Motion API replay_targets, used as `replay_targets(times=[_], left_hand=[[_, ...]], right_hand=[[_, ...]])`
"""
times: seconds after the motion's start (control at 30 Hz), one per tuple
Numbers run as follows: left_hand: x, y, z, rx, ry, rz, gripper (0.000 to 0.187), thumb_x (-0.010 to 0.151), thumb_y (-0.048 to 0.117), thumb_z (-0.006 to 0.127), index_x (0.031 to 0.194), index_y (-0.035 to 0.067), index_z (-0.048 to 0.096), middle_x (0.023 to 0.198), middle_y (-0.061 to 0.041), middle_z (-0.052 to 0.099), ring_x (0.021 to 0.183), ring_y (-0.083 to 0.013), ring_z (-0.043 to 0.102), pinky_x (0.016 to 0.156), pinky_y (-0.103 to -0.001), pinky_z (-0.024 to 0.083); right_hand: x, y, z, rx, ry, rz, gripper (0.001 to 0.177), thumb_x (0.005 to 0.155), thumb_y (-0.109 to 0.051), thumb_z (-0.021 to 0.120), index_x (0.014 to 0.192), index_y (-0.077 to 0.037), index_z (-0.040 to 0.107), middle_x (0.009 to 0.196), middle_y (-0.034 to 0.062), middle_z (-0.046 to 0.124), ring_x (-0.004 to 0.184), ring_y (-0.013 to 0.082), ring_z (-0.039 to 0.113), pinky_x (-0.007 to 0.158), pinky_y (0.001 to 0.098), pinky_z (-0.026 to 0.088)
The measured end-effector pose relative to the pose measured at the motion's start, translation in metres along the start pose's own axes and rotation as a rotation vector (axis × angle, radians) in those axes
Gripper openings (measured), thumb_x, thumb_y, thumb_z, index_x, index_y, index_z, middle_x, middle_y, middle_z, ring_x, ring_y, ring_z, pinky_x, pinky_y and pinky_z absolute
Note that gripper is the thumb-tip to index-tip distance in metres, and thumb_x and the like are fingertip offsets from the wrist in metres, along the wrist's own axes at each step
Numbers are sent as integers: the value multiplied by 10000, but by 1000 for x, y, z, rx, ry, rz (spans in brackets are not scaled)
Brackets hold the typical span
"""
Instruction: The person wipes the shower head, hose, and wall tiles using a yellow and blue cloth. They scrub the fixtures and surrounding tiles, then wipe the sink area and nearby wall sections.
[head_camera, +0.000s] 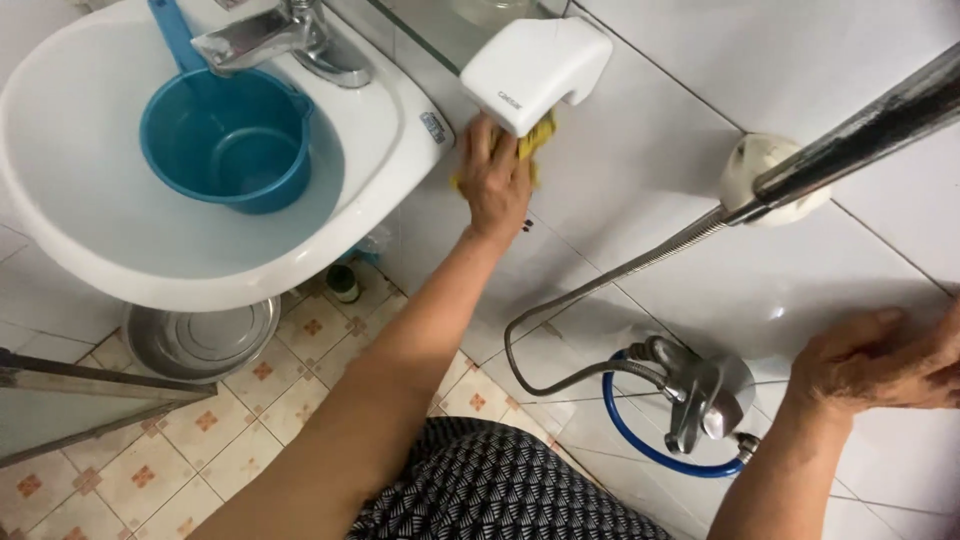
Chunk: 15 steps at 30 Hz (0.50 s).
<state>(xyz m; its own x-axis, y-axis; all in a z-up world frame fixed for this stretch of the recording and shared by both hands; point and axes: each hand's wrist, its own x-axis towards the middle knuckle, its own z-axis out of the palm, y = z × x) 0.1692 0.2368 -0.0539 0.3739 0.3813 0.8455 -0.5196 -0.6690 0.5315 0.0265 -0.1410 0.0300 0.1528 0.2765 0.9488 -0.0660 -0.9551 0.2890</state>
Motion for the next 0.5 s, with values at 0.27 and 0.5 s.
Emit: replay_targets(times=[0.27,0.5], left_hand=[[-9,-16,2,15,7,65,411,862,34,788,1258,44,678,1439,-174,523,1286,-375,538,1102,-520,504],[-43,-30,6,-15,-29,39,452,876,13,810,1303,60,668,1427,-120,498,1320,-364,521,1080,-480,554]], right_hand=[[-16,-2,20,476,133,120,374,1089,56,549,1458,87,490,1365,275,565,1165,403,630,1033,545,564],[18,-38,-5,-25,-30,-69,496,1006,-103,679,1459,22,520,1443,210,507,1265,395,488,1044,517,335]])
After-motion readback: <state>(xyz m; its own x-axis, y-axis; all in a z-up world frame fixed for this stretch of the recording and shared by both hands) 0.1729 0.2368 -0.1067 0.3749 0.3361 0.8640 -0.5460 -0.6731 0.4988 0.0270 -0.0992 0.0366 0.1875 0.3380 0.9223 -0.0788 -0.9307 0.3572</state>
